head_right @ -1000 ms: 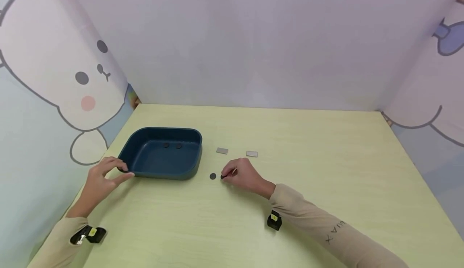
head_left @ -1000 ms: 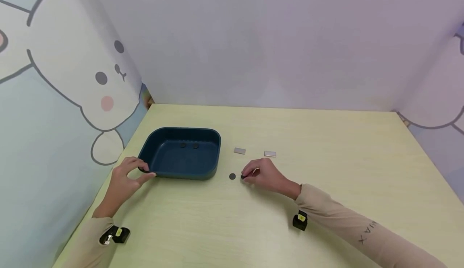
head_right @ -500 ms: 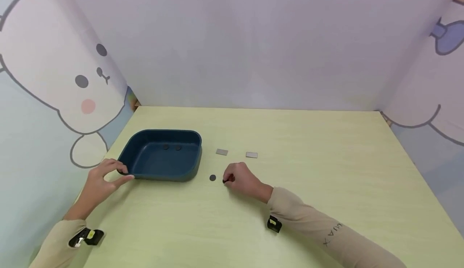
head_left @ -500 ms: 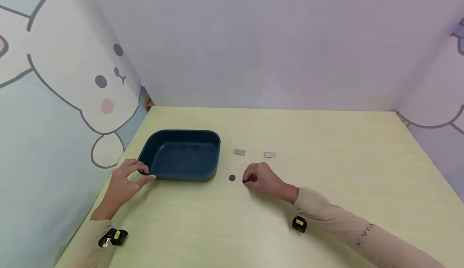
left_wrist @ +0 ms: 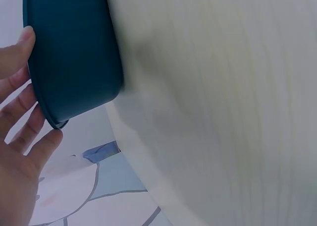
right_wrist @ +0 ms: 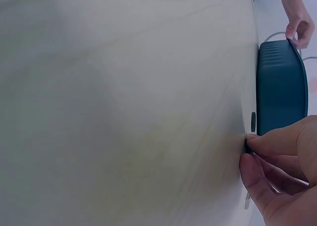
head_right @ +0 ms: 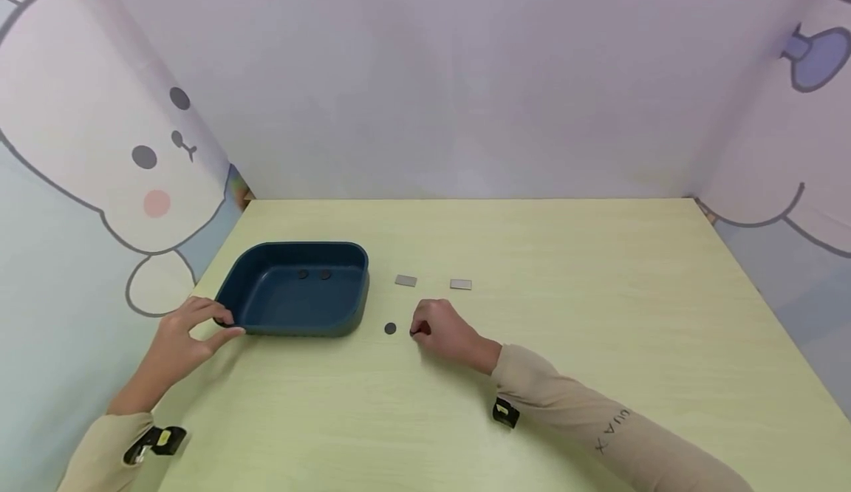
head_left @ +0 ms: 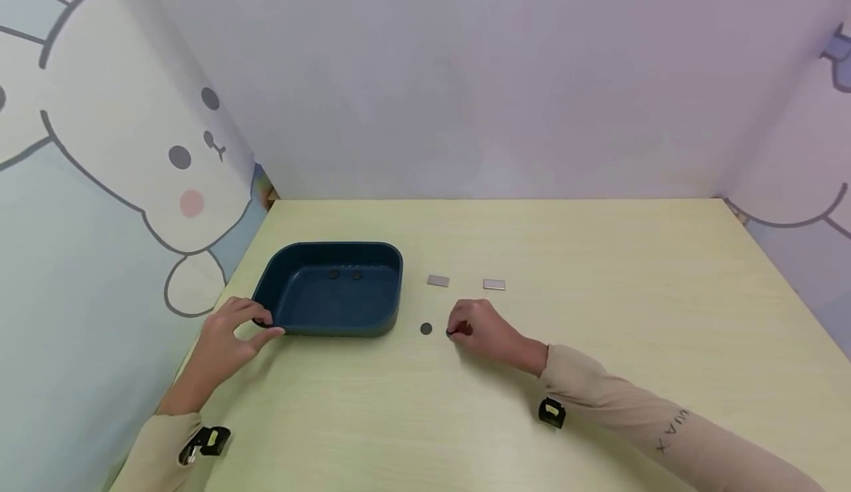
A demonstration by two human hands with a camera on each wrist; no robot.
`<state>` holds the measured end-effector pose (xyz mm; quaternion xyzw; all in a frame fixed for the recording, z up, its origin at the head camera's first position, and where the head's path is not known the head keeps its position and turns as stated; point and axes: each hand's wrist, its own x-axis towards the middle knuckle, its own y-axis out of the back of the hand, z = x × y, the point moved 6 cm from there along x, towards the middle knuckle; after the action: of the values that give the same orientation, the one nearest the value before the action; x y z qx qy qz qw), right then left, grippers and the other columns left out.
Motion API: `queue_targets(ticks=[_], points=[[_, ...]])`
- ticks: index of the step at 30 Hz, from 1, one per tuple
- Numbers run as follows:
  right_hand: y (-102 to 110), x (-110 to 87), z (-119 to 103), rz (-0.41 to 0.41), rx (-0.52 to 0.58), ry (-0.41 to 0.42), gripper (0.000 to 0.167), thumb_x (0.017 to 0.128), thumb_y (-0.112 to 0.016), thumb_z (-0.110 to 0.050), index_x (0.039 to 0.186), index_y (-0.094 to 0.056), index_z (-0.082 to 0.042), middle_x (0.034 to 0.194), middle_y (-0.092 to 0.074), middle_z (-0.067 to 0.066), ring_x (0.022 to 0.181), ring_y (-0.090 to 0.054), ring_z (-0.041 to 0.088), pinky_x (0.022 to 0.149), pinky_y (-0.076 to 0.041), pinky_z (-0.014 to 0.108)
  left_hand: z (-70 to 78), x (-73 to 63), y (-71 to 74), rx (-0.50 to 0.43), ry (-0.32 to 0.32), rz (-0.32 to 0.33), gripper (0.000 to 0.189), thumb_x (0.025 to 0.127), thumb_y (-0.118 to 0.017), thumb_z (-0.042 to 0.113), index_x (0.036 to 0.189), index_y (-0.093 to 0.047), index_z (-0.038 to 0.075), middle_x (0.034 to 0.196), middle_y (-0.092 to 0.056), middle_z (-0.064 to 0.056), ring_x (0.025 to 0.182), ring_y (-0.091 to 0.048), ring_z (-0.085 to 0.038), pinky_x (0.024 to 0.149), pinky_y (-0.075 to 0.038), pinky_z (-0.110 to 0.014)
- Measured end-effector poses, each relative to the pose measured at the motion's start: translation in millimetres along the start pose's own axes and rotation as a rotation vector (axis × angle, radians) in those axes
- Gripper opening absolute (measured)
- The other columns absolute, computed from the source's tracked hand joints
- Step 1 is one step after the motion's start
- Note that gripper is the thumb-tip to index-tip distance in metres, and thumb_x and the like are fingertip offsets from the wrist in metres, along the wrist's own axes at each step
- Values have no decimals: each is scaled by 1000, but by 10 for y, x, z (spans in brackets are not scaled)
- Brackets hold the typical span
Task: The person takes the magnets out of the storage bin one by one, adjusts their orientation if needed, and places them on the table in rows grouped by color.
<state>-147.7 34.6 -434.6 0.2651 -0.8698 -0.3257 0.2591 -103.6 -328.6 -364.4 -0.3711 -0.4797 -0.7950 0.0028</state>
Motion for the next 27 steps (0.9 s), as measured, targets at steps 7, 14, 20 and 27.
queue_targets(ticks=[7,14,20,27], points=[[-15,-2,-14,-1,-9,9,12,78,-70,5,77,-72,-7,81,-64,0,71,-57,7,64,-48,21,-12,-17,-13,-11,39,5,30,55,-87,5,75,-66,11,80,-63,1,79,-52,-14,73,-40,-19],[-7,24,-44,-3,-10,12,14,77,-69,7,79,-71,-7,79,-63,0,67,-55,9,62,-47,22,-14,-18,-10,-3,85,3,32,53,-87,1,75,-65,11,80,-63,0,80,-52,-13,73,-39,-18],[-13,49,-43,-10,-11,-16,15,76,-70,8,82,-71,-6,80,-64,1,67,-55,9,61,-47,22,-36,-26,-11,0,104,7,32,53,-87,2,75,-66,11,79,-64,1,79,-53,-13,73,-39,-17],[35,62,-70,-2,16,-38,12,76,-72,5,84,-72,-5,83,-64,2,69,-58,12,61,-48,22,-39,-31,-28,-27,106,21,31,53,-88,2,74,-66,11,79,-64,0,79,-53,-12,74,-39,-14]])
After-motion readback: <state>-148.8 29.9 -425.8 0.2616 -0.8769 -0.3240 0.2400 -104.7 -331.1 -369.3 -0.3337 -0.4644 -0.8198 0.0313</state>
